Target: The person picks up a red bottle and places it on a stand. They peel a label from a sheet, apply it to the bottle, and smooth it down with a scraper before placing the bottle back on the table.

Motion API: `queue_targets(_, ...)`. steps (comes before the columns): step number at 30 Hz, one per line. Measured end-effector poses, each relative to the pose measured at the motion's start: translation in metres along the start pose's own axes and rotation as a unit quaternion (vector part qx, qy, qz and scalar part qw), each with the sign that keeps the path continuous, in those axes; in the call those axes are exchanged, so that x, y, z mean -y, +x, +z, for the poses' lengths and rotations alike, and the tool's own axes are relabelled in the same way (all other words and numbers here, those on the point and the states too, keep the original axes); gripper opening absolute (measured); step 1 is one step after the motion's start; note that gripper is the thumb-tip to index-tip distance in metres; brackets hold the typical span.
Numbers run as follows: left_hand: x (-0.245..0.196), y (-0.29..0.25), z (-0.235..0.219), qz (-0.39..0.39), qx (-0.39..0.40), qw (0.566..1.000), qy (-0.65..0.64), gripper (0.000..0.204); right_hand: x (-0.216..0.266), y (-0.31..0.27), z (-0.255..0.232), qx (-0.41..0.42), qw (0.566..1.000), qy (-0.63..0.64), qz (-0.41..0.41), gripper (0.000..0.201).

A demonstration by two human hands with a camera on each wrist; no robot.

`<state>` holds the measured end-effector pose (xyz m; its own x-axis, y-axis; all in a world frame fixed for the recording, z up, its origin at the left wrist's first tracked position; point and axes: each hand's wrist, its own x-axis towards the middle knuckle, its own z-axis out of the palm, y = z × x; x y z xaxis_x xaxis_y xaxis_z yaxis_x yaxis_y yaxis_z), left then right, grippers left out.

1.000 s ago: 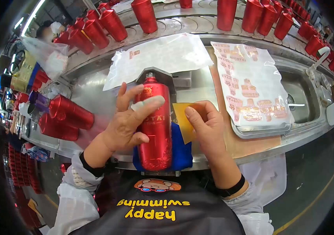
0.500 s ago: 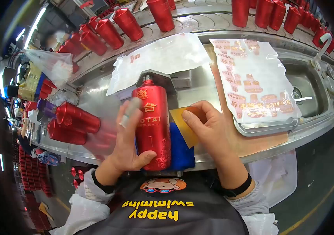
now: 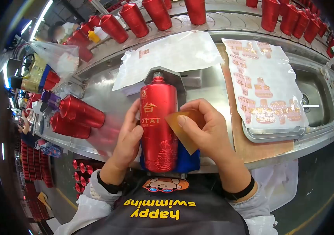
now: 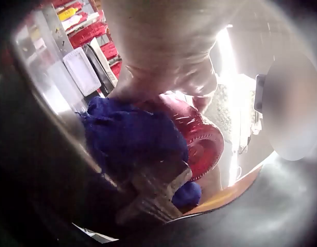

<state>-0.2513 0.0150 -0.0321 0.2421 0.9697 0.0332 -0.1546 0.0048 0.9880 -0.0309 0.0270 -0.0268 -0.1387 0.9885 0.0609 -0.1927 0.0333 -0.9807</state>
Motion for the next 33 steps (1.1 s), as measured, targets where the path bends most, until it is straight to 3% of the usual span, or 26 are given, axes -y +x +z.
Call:
queue_targets(8, -0.01, 0.019, 0.011, 0.019, -0.041, 0.997, 0.064, 0.085, 0.007, 0.014, -0.003, 0.061, 0.997, -0.053, -0.019, 0.022)
queue_targets(15, -0.016, 0.02, 0.015, 0.002, -0.039, 0.999, 0.022, 0.087, 0.01, 0.021, -0.007, 0.101, 0.992, -0.07, -0.013, 0.02)
queue_targets(20, -0.021, 0.019, 0.017, -0.015, -0.035, 0.999, -0.01, 0.087, 0.013, 0.023, -0.008, 0.097, 0.993, -0.067, 0.013, 0.021)
queue_targets(33, -0.011, 0.021, 0.019, 0.024, -0.054, 0.997, 0.05, 0.087, 0.003, 0.006, 0.01, 0.027, 0.999, 0.002, 0.036, 0.019)
